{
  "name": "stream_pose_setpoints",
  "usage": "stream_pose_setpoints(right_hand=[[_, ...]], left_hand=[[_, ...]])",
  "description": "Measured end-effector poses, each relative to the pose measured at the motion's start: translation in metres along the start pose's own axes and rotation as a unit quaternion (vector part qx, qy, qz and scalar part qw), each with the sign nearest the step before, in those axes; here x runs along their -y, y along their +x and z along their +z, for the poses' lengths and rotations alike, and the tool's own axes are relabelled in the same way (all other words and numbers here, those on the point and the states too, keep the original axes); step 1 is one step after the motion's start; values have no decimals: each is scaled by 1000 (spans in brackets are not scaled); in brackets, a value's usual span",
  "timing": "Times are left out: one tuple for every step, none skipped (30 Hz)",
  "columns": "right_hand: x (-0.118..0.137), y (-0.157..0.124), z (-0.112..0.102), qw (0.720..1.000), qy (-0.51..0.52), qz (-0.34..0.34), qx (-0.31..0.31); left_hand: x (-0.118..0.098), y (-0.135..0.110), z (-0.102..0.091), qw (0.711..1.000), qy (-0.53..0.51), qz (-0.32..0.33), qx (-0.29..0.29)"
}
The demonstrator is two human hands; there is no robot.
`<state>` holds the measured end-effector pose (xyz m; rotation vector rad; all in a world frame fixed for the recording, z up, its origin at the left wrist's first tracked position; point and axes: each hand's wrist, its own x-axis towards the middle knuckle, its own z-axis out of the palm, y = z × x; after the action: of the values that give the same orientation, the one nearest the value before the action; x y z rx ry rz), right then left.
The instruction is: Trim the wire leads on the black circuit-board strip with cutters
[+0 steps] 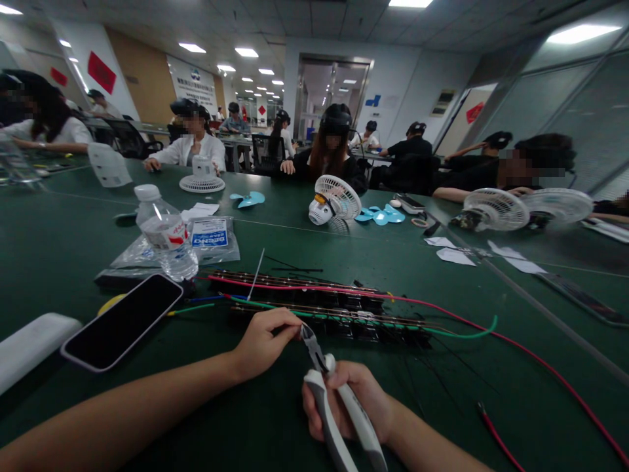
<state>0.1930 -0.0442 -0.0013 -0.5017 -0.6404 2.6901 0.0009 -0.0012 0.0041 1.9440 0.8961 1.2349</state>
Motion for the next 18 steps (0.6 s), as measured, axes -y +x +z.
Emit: stream_pose_setpoints(right_hand=[[0,0,0,1000,0,-2,0],[0,0,0,1000,-1,-3,1],[0,0,0,1000,-3,-6,0],[-1,0,0,1000,-5,-9,-1],[-1,0,-1,1000,-9,-12,-4],[-2,0,-1,1000,-15,-15,-7],[-3,1,-1,1000,-20,-18,-11],[-3,1,-2,999,-26,-22,-15],[-3,1,-2,999,-32,-25,-18],[-3,1,-2,999,-36,-28,-20],[-2,2,-2,999,-37,-31,-21],[-2,2,-1,998,-37,-34,-22],[-1,2,-1,998,-35,-37,-23],[-1,2,0,998,-33,-39,-24],[0,2,1,998,-31,-39,-24],[0,2,2,999,-30,-37,-25],[0,2,3,999,-30,-35,-24],[1,2,3,999,-29,-34,-21]], left_hand=[[0,0,0,1000,-1,1,0],[0,0,0,1000,-2,3,0],[0,0,0,1000,-3,4,1],[0,0,0,1000,-4,6,2],[0,0,0,1000,-5,7,3],[0,0,0,1000,-5,8,4],[0,0,0,1000,-4,9,5],[0,0,0,1000,-2,10,6],[0,0,0,1000,0,10,7],[0,1,0,1000,2,8,7],[0,1,1,1000,3,5,7],[0,1,1,1000,4,0,6],[-1,1,1,1000,5,-5,5],[-1,1,0,1000,5,-9,3],[-1,1,0,1000,5,-13,2],[-2,1,0,1000,5,-15,0],[-2,1,0,1000,5,-16,-1],[-2,1,0,1000,5,-15,-3]])
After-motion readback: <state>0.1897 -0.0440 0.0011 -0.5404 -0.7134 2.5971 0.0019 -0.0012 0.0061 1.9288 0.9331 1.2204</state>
